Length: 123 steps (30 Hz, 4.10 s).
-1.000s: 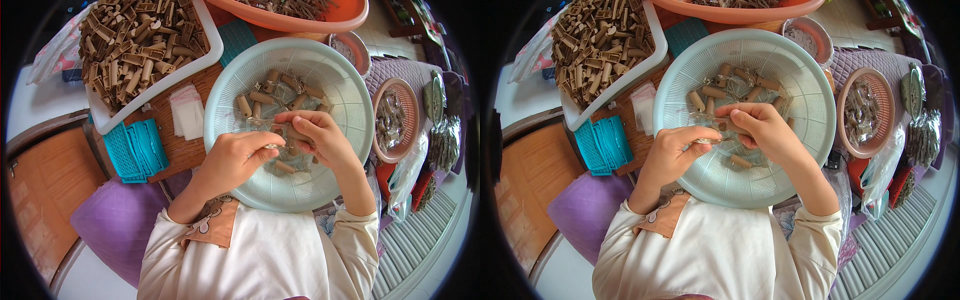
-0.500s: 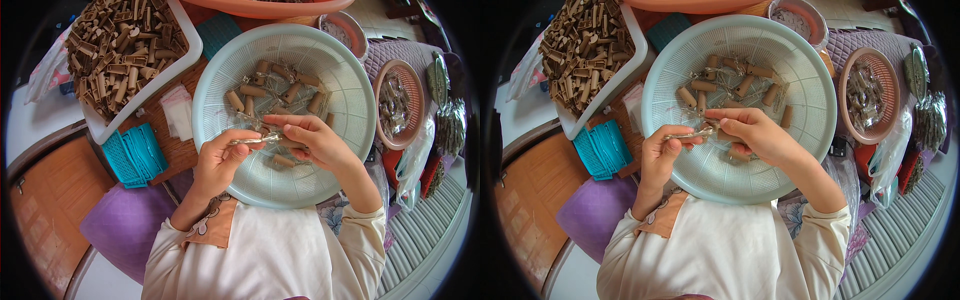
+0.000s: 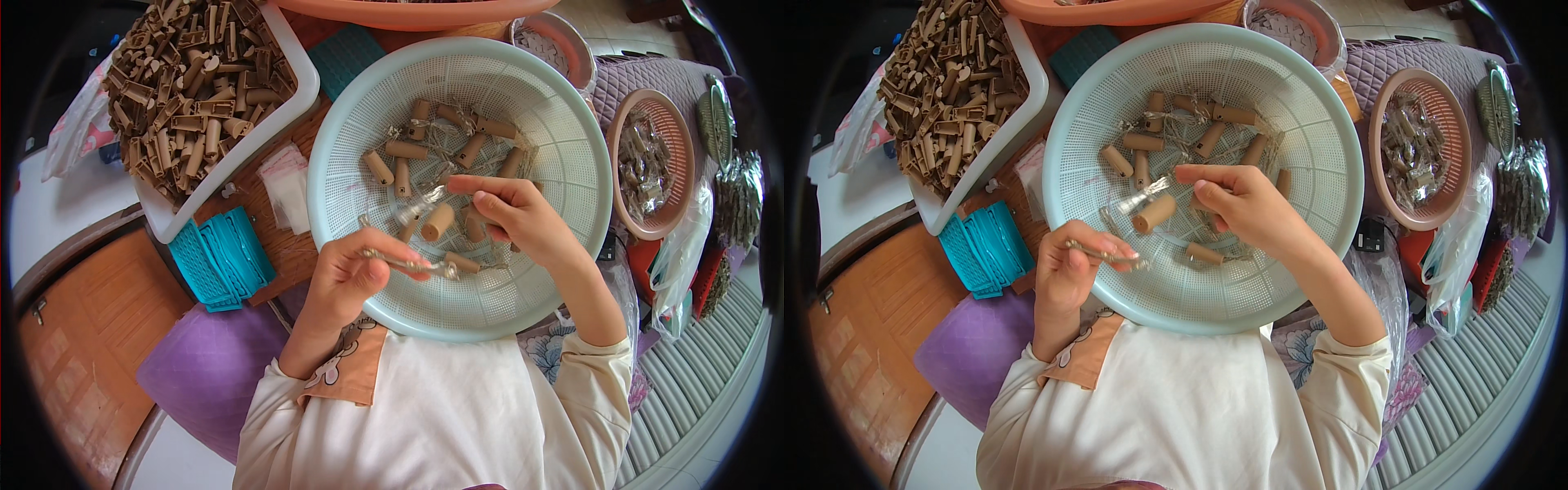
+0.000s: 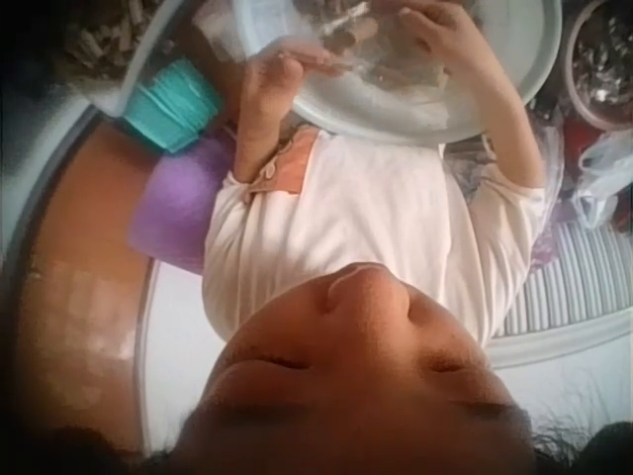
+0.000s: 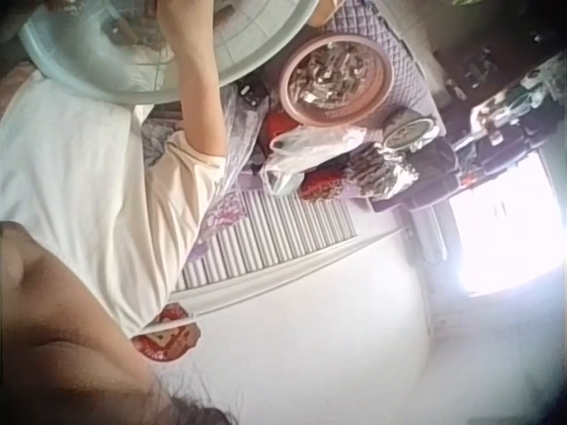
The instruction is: The person assembles small brown cylinders with white threads into a white basket by hand.
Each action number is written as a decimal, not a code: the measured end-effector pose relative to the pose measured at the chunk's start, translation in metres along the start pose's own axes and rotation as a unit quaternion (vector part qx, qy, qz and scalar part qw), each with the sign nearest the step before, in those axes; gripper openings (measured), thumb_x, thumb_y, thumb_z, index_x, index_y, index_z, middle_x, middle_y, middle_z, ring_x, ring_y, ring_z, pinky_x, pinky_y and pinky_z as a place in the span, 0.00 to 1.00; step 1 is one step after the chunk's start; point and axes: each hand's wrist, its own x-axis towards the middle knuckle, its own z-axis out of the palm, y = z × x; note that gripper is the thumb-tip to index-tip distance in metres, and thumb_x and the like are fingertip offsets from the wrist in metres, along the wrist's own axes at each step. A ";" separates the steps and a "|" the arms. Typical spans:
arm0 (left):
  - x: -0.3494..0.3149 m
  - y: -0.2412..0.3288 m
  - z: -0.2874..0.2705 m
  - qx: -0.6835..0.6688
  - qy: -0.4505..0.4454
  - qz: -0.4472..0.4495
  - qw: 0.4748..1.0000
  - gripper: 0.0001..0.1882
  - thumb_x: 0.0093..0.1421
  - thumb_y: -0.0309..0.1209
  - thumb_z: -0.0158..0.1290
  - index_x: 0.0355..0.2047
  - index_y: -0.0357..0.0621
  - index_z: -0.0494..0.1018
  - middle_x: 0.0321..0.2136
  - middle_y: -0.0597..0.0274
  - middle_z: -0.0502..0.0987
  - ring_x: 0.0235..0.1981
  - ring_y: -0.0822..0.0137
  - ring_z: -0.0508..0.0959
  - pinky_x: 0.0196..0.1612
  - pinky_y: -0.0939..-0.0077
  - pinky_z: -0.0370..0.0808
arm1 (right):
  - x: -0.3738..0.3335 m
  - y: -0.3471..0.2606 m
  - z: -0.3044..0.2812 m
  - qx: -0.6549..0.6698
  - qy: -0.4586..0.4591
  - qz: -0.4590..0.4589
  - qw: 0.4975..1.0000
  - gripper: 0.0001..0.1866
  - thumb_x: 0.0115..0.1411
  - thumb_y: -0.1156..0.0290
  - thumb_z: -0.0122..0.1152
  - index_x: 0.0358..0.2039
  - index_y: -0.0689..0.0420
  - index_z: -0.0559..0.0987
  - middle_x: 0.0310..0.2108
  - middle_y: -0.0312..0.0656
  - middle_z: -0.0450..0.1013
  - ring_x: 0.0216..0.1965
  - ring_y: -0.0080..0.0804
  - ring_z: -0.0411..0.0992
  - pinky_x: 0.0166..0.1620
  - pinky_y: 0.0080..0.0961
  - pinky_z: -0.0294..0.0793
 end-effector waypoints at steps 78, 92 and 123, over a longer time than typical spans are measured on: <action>0.009 0.005 0.008 0.091 0.172 0.057 0.979 0.09 0.51 0.30 0.55 0.29 0.38 0.71 0.22 0.67 0.73 0.24 0.80 0.70 0.28 0.87 0.69 | -0.037 0.000 0.039 -0.235 0.082 -0.432 0.867 0.13 0.43 0.77 0.58 0.30 0.62 0.66 0.23 0.41 0.66 0.19 0.36 0.66 0.22 0.24 0.66; 0.022 0.000 0.007 0.415 0.126 0.247 0.867 0.07 0.46 0.27 0.58 0.25 0.42 0.72 0.22 0.65 0.73 0.22 0.71 0.73 0.24 0.82 0.69 | -0.032 0.000 0.044 -0.060 0.157 -0.438 0.883 0.13 0.46 0.81 0.59 0.33 0.62 0.68 0.36 0.43 0.71 0.32 0.26 0.67 0.37 0.19 0.67; 0.004 0.000 0.016 0.067 0.094 0.027 0.993 0.13 0.48 0.28 0.58 0.28 0.39 0.65 0.23 0.63 0.73 0.26 0.77 0.75 0.31 0.84 0.72 | -0.022 0.011 0.045 0.122 -0.050 -0.334 0.933 0.09 0.53 0.82 0.50 0.37 0.64 0.70 0.42 0.41 0.58 0.39 0.28 0.67 0.40 0.21 0.69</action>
